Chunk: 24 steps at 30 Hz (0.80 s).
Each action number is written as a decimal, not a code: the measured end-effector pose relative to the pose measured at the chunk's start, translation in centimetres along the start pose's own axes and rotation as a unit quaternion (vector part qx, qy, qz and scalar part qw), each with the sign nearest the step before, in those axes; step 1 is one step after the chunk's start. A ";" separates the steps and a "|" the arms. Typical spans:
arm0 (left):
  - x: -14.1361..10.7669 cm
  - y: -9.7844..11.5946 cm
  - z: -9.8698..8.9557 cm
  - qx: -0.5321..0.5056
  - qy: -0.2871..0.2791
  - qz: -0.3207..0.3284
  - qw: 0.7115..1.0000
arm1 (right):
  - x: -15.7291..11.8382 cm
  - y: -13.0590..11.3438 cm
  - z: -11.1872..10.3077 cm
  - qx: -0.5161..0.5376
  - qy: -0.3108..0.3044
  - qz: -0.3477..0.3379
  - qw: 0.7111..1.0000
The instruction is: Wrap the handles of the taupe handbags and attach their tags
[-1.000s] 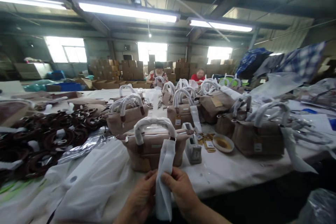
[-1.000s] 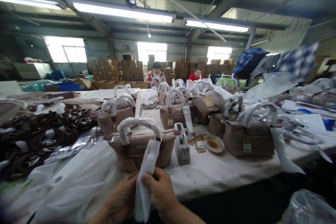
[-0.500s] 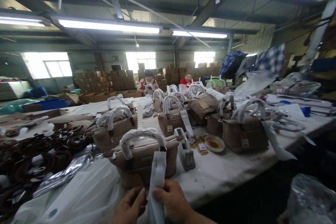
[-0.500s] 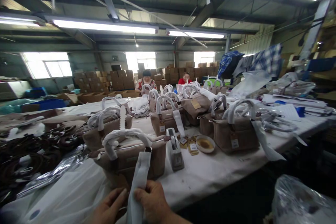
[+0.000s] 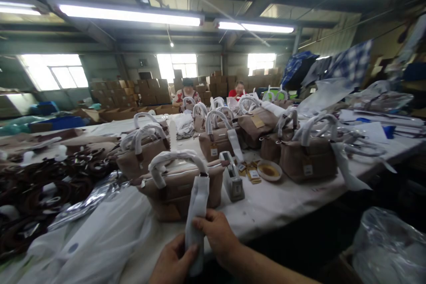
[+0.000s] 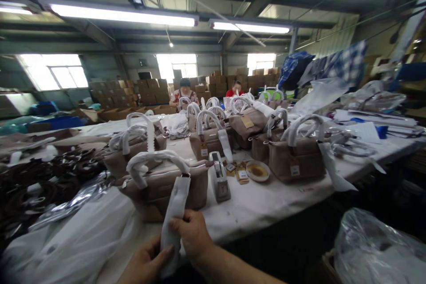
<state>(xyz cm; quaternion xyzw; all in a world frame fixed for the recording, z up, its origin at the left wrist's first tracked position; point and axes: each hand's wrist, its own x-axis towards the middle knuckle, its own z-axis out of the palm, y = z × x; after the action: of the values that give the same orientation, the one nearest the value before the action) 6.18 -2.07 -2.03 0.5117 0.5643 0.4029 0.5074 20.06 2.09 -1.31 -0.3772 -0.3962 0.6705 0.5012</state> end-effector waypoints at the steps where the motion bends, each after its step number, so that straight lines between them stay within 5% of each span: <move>1: -0.3 -0.2 -0.1 -0.002 -0.010 -0.008 1.000 | 0.0 0.1 0.0 -0.005 0.000 0.003 1.000; 7: -1.2 -1.3 -0.3 0.033 -0.012 -0.020 0.999 | 0.2 1.4 -0.6 0.017 -0.061 0.034 0.997; 11: -0.7 -0.5 -1.0 0.103 -0.053 0.014 0.993 | 0.9 1.8 -1.1 -0.067 -0.051 0.022 0.996; 13: -0.3 1.3 -2.5 0.160 -0.009 0.062 0.985 | 1.1 1.9 -1.6 -0.123 -0.056 -0.004 0.991; 15: 0.2 3.6 -4.7 0.200 0.107 0.111 0.968 | 1.0 2.0 -2.6 -0.192 -0.056 -0.048 0.979; 19: 2.5 8.0 -9.0 0.237 0.294 0.201 0.904 | 0.9 2.4 -5.3 -0.359 -0.016 -0.102 0.928; 21: 4.2 9.7 -10.3 0.271 0.301 0.248 0.880 | 1.4 2.6 -6.6 -0.447 -0.030 -0.131 0.884; 24: 6.9 11.3 -11.0 0.318 0.226 0.283 0.876 | 2.5 2.5 -7.9 -0.554 -0.081 -0.151 0.815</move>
<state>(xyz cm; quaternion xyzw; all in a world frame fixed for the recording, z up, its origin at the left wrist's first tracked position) -2.46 7.20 9.59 0.6786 0.5926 0.4321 0.0405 25.78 5.26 -7.02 -0.4708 -0.7919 0.2819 0.2678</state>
